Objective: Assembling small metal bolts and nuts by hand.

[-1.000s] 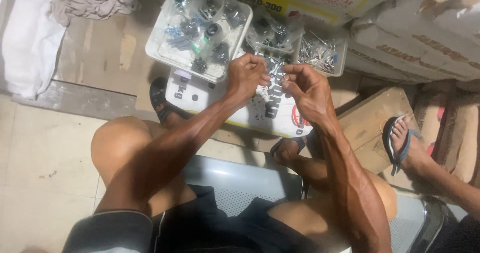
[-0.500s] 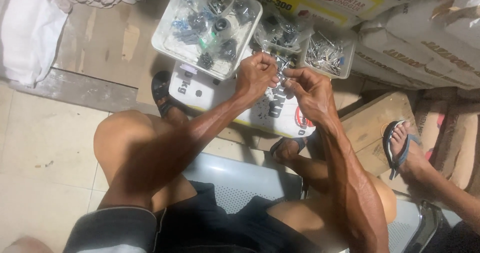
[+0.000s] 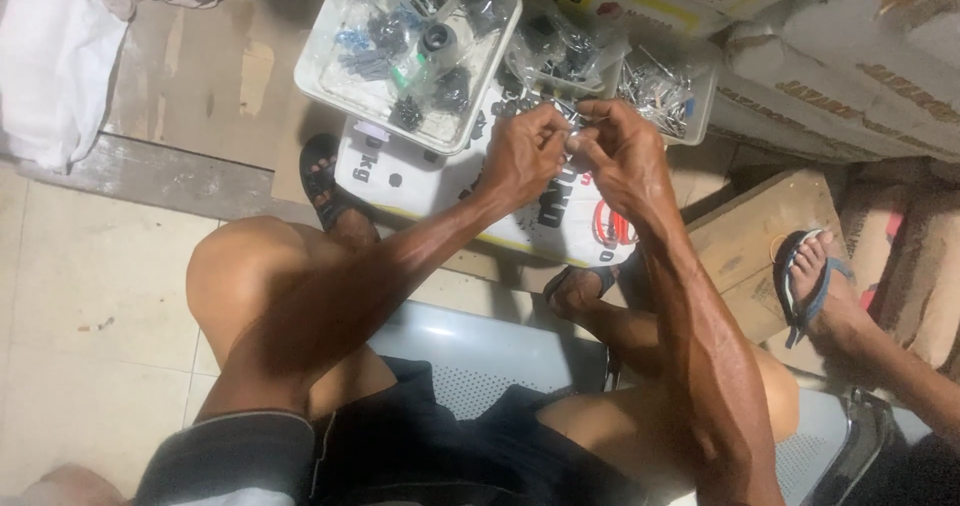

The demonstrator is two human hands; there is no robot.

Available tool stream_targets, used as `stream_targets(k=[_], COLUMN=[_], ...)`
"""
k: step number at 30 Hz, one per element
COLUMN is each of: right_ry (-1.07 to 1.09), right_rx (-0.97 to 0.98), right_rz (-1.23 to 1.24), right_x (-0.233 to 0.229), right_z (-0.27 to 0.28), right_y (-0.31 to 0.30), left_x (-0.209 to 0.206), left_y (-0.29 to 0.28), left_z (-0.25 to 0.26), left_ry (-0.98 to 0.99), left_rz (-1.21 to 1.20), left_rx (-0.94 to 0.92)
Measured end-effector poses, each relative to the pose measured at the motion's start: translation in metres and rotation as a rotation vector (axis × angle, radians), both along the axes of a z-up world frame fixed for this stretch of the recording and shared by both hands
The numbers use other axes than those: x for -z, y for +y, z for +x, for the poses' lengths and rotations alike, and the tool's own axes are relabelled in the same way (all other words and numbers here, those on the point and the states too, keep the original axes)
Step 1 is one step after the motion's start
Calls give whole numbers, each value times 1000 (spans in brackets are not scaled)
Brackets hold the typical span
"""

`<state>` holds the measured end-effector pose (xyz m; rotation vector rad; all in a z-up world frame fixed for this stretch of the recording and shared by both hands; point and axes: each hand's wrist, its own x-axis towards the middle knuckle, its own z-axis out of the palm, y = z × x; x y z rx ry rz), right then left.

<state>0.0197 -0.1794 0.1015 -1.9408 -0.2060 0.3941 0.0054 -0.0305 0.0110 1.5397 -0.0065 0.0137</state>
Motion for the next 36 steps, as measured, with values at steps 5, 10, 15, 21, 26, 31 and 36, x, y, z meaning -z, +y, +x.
stream_targets(k=[5,10,15,21,26,31,36], right_ry=[-281,-333,-108,-173,-365,-423,-533], right_rx=[-131,-223,-46,1,-200,-256,-304], right_rz=[-117,-471,-764,-746,-1021,-1086,-1140], right_x=[60,117,176,75,185,202,203], right_z=[6,3,10,4,14,8,8], right_y=[-27,-30,-53,-7,-76,-77,-76], left_x=[21,70,63,69,49,94,103], left_y=[-1,-2,24,20,20,-4,-12], left_z=[8,6,-13,-15,-12,-8,0], left_ry=[29,224,367,344,328,190,16], left_rz=[193,598,817,928,856,776,783], left_rx=[50,157,389,477,446,397,340])
